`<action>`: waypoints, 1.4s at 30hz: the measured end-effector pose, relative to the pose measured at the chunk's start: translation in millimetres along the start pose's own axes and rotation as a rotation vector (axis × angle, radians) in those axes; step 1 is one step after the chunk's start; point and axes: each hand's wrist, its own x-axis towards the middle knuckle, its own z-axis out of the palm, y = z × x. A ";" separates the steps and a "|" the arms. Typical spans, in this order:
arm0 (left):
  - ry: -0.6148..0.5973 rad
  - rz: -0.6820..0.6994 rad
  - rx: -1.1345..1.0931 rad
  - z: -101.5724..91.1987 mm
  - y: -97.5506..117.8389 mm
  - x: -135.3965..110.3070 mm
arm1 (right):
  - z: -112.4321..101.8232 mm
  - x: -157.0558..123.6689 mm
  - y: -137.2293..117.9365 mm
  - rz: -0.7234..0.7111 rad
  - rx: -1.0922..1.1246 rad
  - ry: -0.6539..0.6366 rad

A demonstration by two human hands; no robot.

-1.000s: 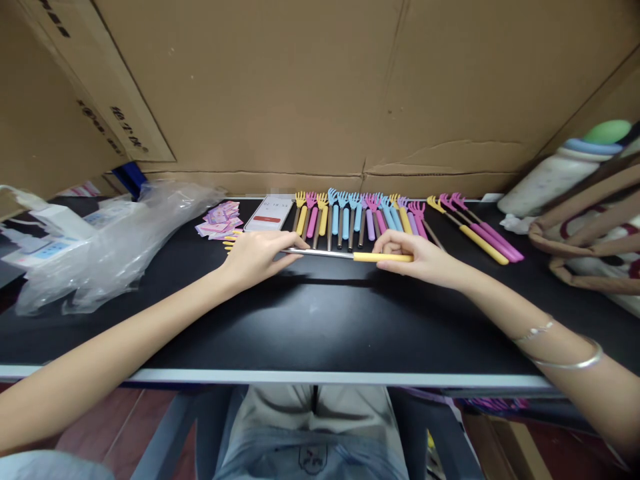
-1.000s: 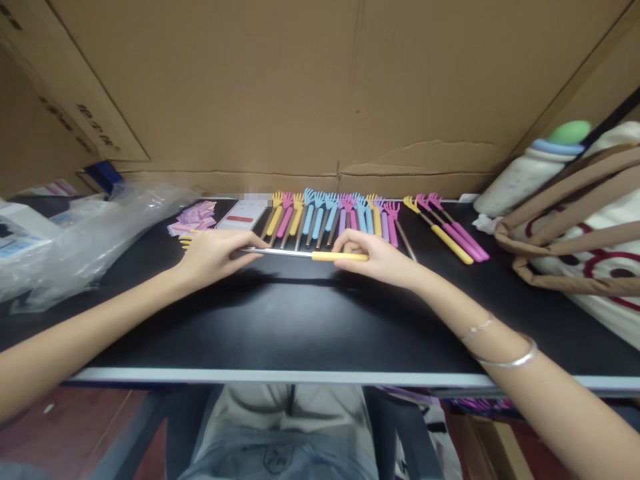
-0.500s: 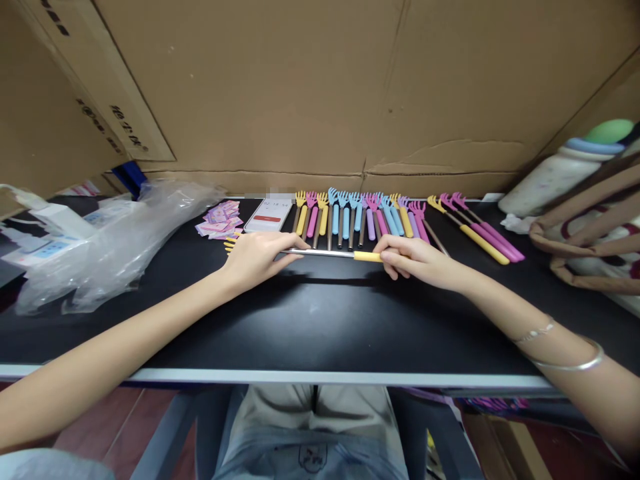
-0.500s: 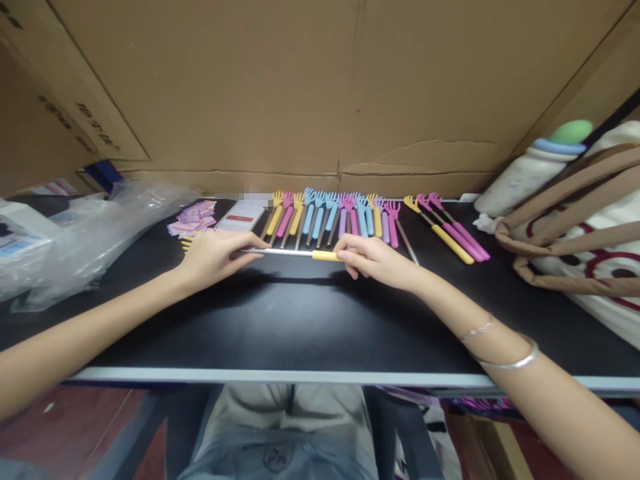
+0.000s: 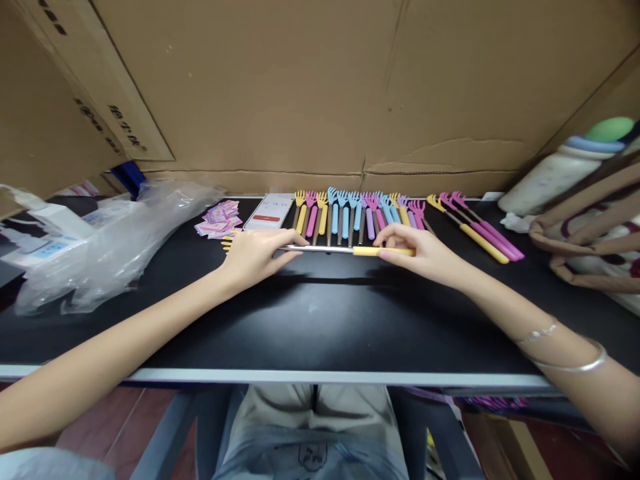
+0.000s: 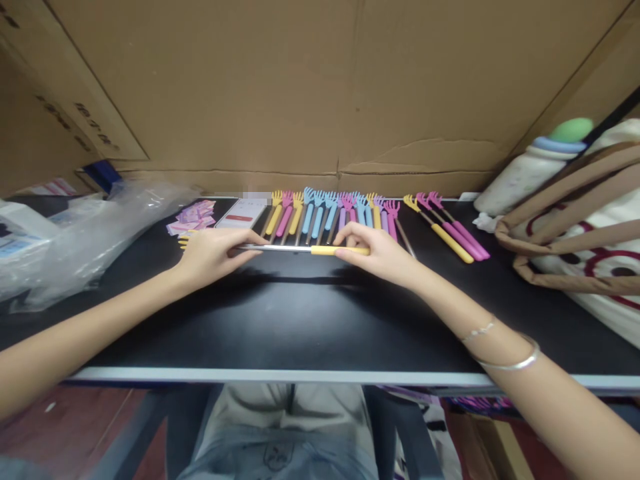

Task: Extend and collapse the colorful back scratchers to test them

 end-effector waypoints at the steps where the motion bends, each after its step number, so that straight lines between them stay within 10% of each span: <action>1: 0.004 -0.015 -0.002 -0.2 -0.9 0.3 | -0.6 -0.1 0.3 -0.007 0.014 0.010; 42: 0.050 -0.020 -0.022 4.0 -9.0 -1.5 | -5.7 0.6 -0.2 0.041 0.259 0.000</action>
